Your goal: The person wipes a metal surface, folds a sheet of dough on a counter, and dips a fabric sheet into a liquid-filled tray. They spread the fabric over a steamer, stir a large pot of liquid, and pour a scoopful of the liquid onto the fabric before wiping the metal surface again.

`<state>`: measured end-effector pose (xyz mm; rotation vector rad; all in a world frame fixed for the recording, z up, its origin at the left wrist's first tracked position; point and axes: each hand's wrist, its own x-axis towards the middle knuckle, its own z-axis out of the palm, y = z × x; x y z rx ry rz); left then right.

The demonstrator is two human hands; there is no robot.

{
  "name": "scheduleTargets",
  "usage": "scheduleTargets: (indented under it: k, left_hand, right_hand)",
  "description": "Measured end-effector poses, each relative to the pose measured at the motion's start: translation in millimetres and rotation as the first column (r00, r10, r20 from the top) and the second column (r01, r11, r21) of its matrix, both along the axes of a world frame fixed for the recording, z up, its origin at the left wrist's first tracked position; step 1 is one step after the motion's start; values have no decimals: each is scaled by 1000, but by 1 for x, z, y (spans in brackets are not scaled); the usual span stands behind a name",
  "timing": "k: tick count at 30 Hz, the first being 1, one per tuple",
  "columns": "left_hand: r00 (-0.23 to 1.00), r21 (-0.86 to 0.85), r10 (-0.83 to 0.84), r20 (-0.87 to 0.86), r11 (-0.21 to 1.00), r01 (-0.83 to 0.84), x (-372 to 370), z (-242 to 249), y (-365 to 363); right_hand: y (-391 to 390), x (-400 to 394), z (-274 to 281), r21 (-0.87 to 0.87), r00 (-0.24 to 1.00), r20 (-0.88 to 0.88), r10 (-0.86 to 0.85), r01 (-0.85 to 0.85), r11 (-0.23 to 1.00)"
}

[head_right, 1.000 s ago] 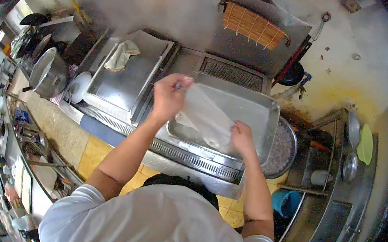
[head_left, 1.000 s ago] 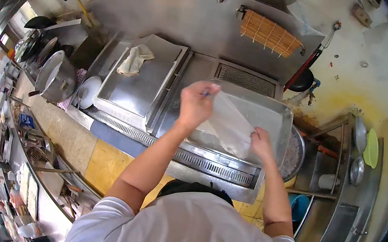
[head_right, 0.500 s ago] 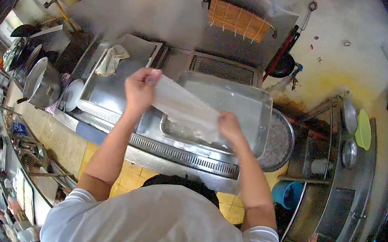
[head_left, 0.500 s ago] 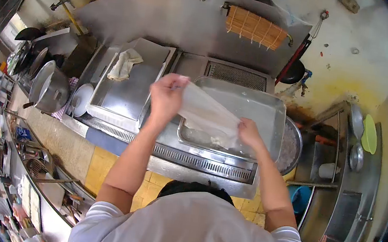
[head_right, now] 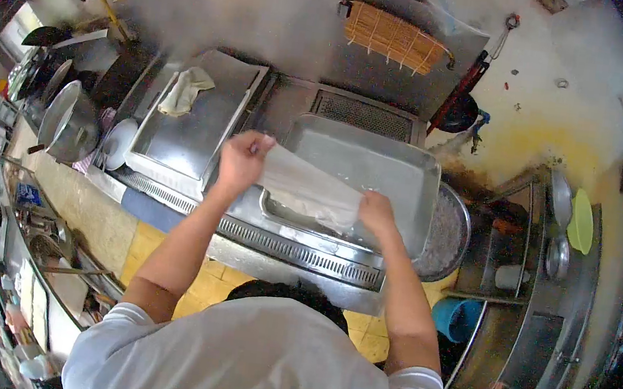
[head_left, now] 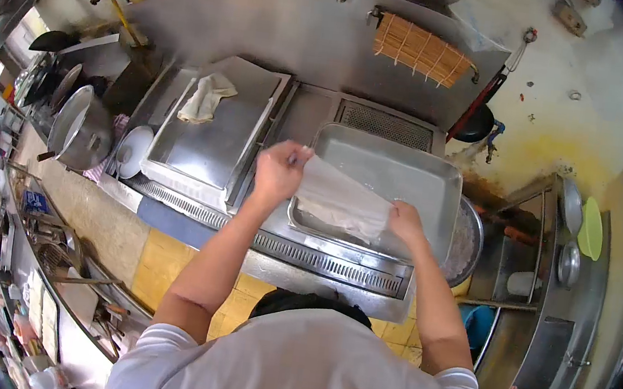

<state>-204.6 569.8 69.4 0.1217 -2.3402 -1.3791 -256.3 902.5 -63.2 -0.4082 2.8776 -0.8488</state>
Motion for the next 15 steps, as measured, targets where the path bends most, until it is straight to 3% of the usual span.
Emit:
scheduleTargets:
  k: [1,3,4,5,8,10,11,13,15]
  left_hand:
    - [999,-40,16,51,999,-14,1,-31,-4]
    - [970,-188,21,242,982,26,6,-78,13]
    - [923,-379,-5,384,911,162,10,-76,24]
    - [861,-463,-98,498,810,360,8,-110,30]
    - [743,-467,-225,631,655,595,1,-176,39]
    - [708,-481,-253,659,582,656,-8,-188,41]
    - [693,-489,-263,671,545,681,-14,-193,42]
    - [782,-375,-328,530,737,563,-17,-151,55]
    - [870,-223,-363,335,866,447,-25,-102,77]
  right_hand:
    - [7,5,-2,54,1000,8,-13,12,998]
    - [5,24,-10,137,933,-360,8,45,990]
    - [3,27,-13,175,848,-529,31,73,982]
    - [-4,26,-14,215,890,-452,63,40,976]
    - [-14,27,-32,322,983,-149,103,-51,945]
    - [-11,18,-40,393,992,108,63,-101,914]
    - [-9,10,-42,415,987,154,49,-109,903]
    - [-13,-2,-18,454,968,251,18,-135,881]
    - [-38,8,60,12,987,161,-19,17,1000]
